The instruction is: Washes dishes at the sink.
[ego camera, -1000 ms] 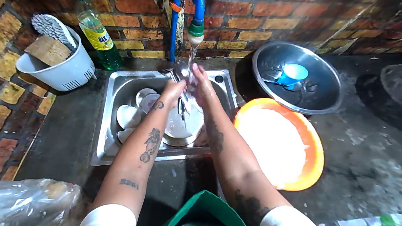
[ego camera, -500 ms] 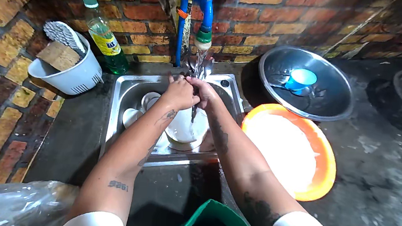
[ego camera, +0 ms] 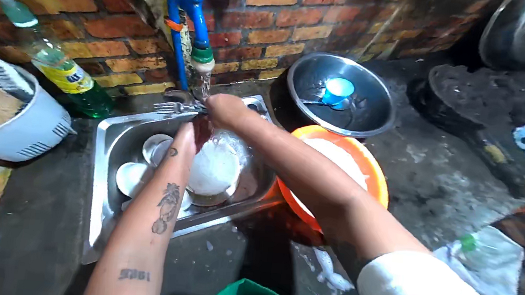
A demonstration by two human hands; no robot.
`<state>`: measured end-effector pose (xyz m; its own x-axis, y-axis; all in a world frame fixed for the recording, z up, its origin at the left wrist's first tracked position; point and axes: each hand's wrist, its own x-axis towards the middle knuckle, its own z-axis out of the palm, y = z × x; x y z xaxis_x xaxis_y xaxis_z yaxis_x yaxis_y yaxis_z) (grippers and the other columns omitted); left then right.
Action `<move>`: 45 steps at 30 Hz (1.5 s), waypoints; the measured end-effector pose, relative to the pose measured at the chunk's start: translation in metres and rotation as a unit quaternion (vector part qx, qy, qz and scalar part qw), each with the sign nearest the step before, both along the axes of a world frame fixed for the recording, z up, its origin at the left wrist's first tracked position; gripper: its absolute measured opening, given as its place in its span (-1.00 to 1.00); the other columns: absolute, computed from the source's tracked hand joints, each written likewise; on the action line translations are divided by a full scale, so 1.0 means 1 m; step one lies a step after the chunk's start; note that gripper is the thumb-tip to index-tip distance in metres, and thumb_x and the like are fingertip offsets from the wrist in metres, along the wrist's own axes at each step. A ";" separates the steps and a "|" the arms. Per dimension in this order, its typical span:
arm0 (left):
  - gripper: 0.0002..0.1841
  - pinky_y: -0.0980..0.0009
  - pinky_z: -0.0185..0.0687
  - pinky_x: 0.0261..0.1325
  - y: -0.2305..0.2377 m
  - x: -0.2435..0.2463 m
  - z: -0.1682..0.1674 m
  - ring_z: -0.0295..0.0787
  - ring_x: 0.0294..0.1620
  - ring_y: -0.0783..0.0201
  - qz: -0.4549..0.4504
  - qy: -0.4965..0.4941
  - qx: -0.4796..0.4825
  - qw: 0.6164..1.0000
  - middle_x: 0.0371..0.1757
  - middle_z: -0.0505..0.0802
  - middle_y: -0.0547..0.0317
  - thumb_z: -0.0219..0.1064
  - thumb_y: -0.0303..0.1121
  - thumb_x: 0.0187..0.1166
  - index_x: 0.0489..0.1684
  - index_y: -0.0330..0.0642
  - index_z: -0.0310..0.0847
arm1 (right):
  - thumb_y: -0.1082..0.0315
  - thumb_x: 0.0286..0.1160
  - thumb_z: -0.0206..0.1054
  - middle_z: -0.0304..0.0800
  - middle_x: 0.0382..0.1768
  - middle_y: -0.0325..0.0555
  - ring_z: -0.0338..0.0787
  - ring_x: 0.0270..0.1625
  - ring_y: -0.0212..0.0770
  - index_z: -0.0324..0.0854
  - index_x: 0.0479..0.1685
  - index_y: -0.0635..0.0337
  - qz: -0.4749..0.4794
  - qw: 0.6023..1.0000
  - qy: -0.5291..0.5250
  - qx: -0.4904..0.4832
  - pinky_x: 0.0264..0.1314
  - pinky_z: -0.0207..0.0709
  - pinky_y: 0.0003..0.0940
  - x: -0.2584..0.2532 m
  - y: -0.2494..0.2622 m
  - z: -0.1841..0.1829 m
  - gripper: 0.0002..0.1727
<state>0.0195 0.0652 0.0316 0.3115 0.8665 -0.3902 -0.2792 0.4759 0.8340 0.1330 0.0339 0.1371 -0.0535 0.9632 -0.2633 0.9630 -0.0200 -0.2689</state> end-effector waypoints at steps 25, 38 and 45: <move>-0.21 -0.18 0.71 0.27 0.024 -0.122 -0.066 0.76 0.28 -0.27 -0.075 0.614 0.008 0.786 0.36 0.69 -0.44 0.57 -0.35 0.37 0.64 -0.36 0.28 | 0.49 0.71 0.11 0.81 -0.14 -0.03 0.85 -0.22 -0.26 0.56 0.22 0.36 -0.240 0.835 0.493 -0.053 -0.03 0.78 -0.33 0.013 0.015 -0.025 -0.75; -0.34 0.25 0.70 -0.37 0.012 -0.112 -0.041 0.74 -0.38 0.13 0.080 0.274 0.028 0.958 0.11 0.73 -0.23 0.22 -0.51 0.66 0.76 -0.09 0.05 | -0.07 0.72 0.29 0.62 0.34 0.38 0.81 0.11 0.20 0.27 0.67 0.28 -0.272 0.881 0.369 -0.119 0.12 0.72 0.09 -0.072 0.042 -0.131 -0.26; -0.42 0.17 0.69 -0.11 0.003 -0.096 -0.053 0.72 -0.26 0.11 -0.073 0.366 -0.014 0.928 -0.01 0.77 -0.19 -0.02 0.05 0.88 0.40 -0.37 0.51 | 0.41 0.58 0.31 0.54 0.51 0.41 0.52 0.60 0.33 0.55 0.45 0.43 -0.081 0.991 0.043 -0.096 0.59 0.37 0.33 -0.043 0.027 -0.083 -0.53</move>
<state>-0.0768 0.0680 -0.0216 0.0680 0.8222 -0.5651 0.4255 0.4884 0.7619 0.0899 0.0610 0.0538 0.0684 0.8937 -0.4435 0.9168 -0.2316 -0.3254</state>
